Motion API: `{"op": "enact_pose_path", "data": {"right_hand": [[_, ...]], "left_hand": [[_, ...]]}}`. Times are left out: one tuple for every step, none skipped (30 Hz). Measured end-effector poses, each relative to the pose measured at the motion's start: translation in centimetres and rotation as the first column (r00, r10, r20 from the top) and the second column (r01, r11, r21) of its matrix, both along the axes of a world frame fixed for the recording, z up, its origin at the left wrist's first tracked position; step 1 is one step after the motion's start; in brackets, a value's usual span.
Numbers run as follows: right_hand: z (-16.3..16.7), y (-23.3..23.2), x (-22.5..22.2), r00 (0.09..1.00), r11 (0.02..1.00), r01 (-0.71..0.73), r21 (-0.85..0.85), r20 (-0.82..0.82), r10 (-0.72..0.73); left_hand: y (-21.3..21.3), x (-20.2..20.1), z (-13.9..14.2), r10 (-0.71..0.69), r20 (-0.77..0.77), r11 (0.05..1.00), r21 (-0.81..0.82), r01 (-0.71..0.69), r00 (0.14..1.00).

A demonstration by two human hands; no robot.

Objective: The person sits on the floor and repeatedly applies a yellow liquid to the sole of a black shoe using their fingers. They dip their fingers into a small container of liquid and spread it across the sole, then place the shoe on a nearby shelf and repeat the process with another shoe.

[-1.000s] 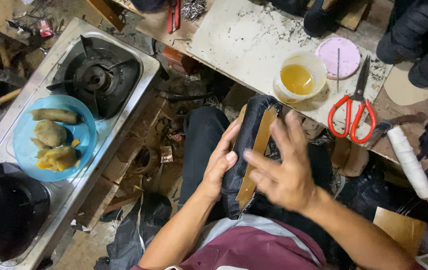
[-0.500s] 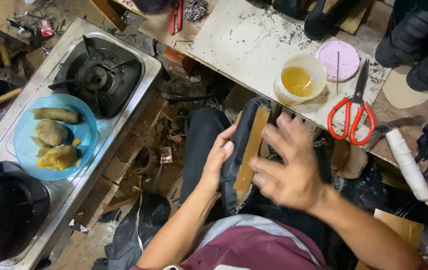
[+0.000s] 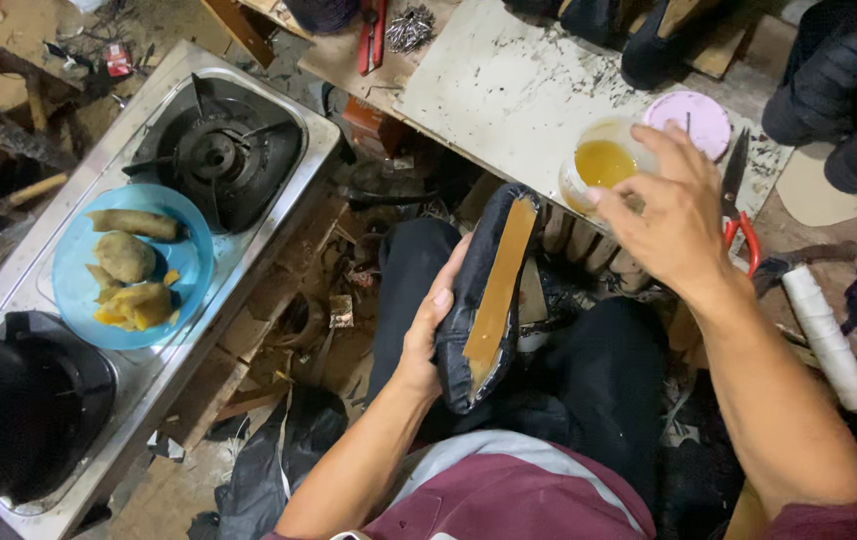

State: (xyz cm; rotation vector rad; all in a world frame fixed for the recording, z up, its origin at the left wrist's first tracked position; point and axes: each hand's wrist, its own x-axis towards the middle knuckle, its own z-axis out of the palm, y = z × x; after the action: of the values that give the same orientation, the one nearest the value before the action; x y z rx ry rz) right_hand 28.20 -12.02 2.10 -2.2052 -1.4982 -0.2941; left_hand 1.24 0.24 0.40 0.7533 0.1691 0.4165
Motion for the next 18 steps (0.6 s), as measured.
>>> {"op": "enact_pose_path", "data": {"right_hand": [[0.4, 0.1, -0.4, 0.999, 0.999, 0.014, 0.045, -0.040, -0.012], [0.9, -0.2, -1.1, 0.996, 0.996, 0.028, 0.089, -0.081, -0.021], [1.5, -0.6, -2.2, 0.992, 0.990, 0.045, 0.131, -0.125, -0.028], [2.0, -1.3, -4.0, 0.962, 0.986, -0.002, 0.165, -0.270, 0.047], [2.2, -1.8, -6.5, 0.906, 0.977, -0.041, 0.208, -0.405, 0.124], [2.3, -1.8, -8.6, 0.898, 0.956, -0.167, 0.242, -0.363, 0.249], [2.3, -1.9, -10.3, 0.873, 0.918, -0.290, 0.271, -0.318, 0.369], [2.1, -2.1, -12.0, 0.853, 0.886, -0.359, 0.292, -0.282, 0.438], [1.9, -2.1, -13.2, 0.828, 0.851, -0.424, 0.310, -0.248, 0.503], [1.7, -2.0, -13.9, 0.841, 0.855, -0.430, 0.290, -0.217, 0.496], [1.4, -1.9, -14.4, 0.852, 0.859, -0.434, 0.270, -0.185, 0.489], [1.2, -1.9, -14.6, 0.863, 0.864, -0.439, 0.248, -0.152, 0.482], [1.0, -1.9, -14.7, 0.862, 0.872, -0.419, 0.253, -0.191, 0.470], [0.8, -1.9, -14.7, 0.859, 0.878, -0.401, 0.259, -0.227, 0.459], [0.7, -1.9, -14.6, 0.854, 0.884, -0.385, 0.265, -0.262, 0.450], [0.6, -2.1, -14.6, 0.837, 0.876, -0.399, 0.272, -0.281, 0.469], [0.5, -2.2, -14.7, 0.819, 0.867, -0.412, 0.279, -0.305, 0.487], [0.5, -2.4, -14.8, 0.800, 0.860, -0.423, 0.286, -0.328, 0.502]], "left_hand": [[0.0, 0.1, 0.0, 0.006, -0.012, 1.000, -0.013, -0.006, 1.000], [0.0, 0.3, 0.0, 0.012, -0.025, 1.000, -0.026, -0.013, 1.000], [0.0, 0.4, 0.0, 0.019, -0.040, 0.999, -0.041, -0.020, 0.999], [-0.1, 0.7, -0.1, 0.028, -0.055, 0.999, -0.044, -0.030, 0.998], [-0.2, 0.9, -0.2, 0.035, -0.068, 0.998, -0.045, -0.038, 0.997], [-0.2, 1.2, -0.3, 0.041, -0.077, 0.998, -0.044, -0.045, 0.996], [-0.2, 1.5, -0.4, 0.043, -0.058, 0.999, -0.026, -0.045, 0.997], [-0.3, 1.7, -0.5, 0.044, -0.042, 0.999, -0.011, -0.045, 0.998], [-0.3, 1.8, -0.5, 0.044, -0.028, 0.999, 0.002, -0.044, 0.999], [-0.4, 2.0, -0.6, 0.048, -0.054, 0.999, 0.020, -0.047, 0.997], [-0.5, 2.1, -0.6, 0.051, -0.081, 0.998, 0.039, -0.048, 0.995], [-0.6, 2.2, -0.7, 0.056, -0.106, 0.997, 0.058, -0.050, 0.993], [-0.6, 2.2, -0.7, 0.045, -0.091, 0.998, 0.057, -0.040, 0.995], [-0.7, 2.2, -0.8, 0.036, -0.074, 0.998, 0.059, -0.031, 0.997], [-0.7, 2.3, -0.8, 0.029, -0.056, 0.998, 0.062, -0.025, 0.998], [-0.8, 2.4, -0.9, 0.024, -0.051, 0.999, 0.037, -0.022, 0.998], [-0.8, 2.4, -1.0, 0.019, -0.049, 1.000, 0.011, -0.019, 0.999], [-0.8, 2.5, -1.1, 0.014, -0.047, 1.000, -0.018, -0.014, 0.999]]}}
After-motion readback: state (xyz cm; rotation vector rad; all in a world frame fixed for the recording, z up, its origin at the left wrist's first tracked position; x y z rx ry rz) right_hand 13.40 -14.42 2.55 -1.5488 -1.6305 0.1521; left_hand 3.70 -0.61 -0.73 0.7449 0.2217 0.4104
